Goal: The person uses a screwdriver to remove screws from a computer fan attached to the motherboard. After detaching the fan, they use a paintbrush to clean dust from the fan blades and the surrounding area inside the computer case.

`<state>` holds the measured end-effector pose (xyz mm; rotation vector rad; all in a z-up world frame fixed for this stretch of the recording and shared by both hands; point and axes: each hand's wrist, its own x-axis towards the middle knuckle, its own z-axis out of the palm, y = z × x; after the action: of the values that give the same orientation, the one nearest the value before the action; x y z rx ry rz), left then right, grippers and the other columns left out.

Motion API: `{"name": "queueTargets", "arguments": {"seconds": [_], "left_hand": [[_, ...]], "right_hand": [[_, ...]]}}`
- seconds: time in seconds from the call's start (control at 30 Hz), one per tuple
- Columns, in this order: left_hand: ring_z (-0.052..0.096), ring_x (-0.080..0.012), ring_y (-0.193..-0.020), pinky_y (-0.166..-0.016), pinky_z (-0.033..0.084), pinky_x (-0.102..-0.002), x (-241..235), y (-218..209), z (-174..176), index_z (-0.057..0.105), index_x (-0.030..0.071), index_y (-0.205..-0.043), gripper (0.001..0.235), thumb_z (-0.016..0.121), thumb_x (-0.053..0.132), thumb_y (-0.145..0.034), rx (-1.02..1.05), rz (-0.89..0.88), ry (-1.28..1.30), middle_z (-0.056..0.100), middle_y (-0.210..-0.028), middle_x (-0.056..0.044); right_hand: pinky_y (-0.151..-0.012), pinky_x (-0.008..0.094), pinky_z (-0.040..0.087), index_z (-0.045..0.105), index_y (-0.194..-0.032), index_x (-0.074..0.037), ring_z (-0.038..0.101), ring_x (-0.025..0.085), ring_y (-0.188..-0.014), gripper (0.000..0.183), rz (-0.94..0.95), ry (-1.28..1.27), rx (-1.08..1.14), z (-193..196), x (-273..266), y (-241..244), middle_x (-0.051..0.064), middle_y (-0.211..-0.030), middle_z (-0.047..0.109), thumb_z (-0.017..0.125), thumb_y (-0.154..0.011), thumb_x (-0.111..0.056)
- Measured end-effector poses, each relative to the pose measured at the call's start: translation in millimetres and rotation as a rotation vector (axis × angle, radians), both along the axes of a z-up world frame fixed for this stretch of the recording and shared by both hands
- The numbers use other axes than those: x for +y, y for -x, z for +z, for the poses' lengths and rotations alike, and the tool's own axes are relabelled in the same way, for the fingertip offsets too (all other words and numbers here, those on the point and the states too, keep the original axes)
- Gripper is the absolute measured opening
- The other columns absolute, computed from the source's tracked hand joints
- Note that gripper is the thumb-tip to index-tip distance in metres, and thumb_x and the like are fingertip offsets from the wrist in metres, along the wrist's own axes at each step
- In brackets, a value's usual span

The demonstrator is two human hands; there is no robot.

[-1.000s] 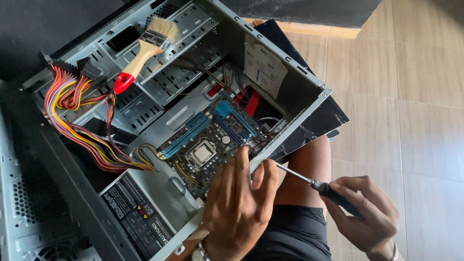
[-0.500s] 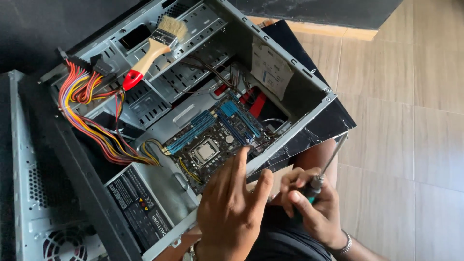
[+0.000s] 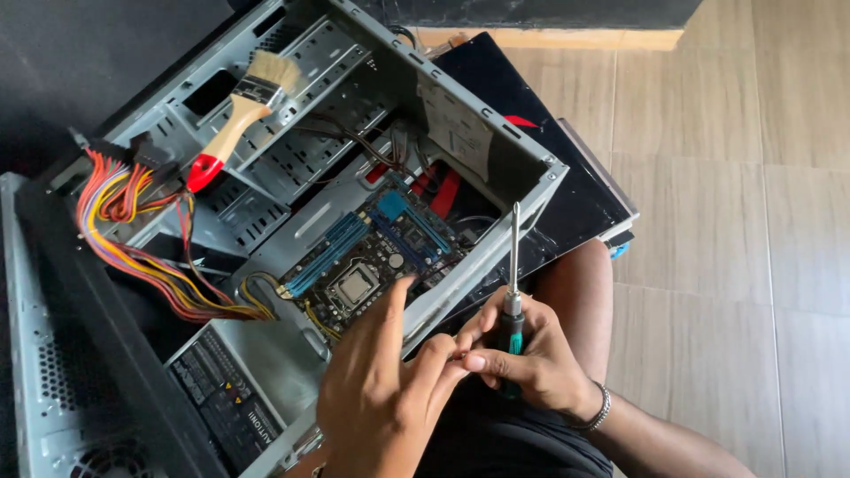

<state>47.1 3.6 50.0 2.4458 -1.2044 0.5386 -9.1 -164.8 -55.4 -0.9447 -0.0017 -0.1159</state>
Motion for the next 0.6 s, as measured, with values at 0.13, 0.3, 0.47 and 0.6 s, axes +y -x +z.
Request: {"name": "queueTargets", "arguments": {"seconds": [0.13, 0.3, 0.47, 0.6], "left_hand": [[0.070, -0.0306, -0.107, -0.082, 0.058, -0.042, 1, 0, -6, 0.062, 0.019, -0.096, 0.042, 0.085, 0.051, -0.081, -0.026, 0.052, -0.106, 0.062, -0.137, -0.018], [0.073, -0.0256, -0.096, -0.077, 0.060, -0.037, -6, 2, -10, 0.063, 0.018, -0.096, 0.030, 0.054, 0.046, -0.103, -0.214, 0.134, -0.110, 0.068, -0.128, -0.016], [0.073, -0.0246, -0.094, -0.074, 0.058, -0.035, -8, 1, -4, 0.064, 0.017, -0.096, 0.038, 0.042, 0.046, -0.105, -0.195, 0.142, -0.063, 0.068, -0.125, -0.015], [0.071, -0.0299, -0.105, -0.082, 0.057, -0.041, 1, 1, -2, 0.067, 0.013, -0.105, 0.028, 0.057, 0.039, -0.103, -0.057, 0.090, -0.023, 0.064, -0.137, -0.019]], "right_hand": [[-0.059, 0.027, 0.061, 0.055, -0.097, -0.007, 0.071, 0.020, -0.074, 0.034, -0.325, 0.225, -0.056, -11, -22, 1, 0.019, -0.091, 0.076, 0.084, -0.080, -0.003], [-0.090, 0.036, 0.067, 0.051, -0.103, -0.008, 0.078, 0.025, -0.099, 0.038, -0.768, 0.686, -0.080, -38, -94, -28, 0.015, -0.099, 0.074, 0.081, -0.085, 0.005], [-0.083, 0.023, 0.061, 0.062, -0.089, -0.005, 0.078, 0.015, -0.096, 0.026, -0.636, 1.095, 0.247, -54, -141, -55, 0.006, -0.097, 0.078, 0.085, -0.079, -0.001], [-0.063, 0.033, 0.046, 0.058, -0.087, -0.011, 0.059, 0.018, -0.065, 0.032, -0.633, 1.456, 0.268, -71, -158, -75, 0.000, -0.075, 0.067, 0.088, -0.078, -0.017]]}}
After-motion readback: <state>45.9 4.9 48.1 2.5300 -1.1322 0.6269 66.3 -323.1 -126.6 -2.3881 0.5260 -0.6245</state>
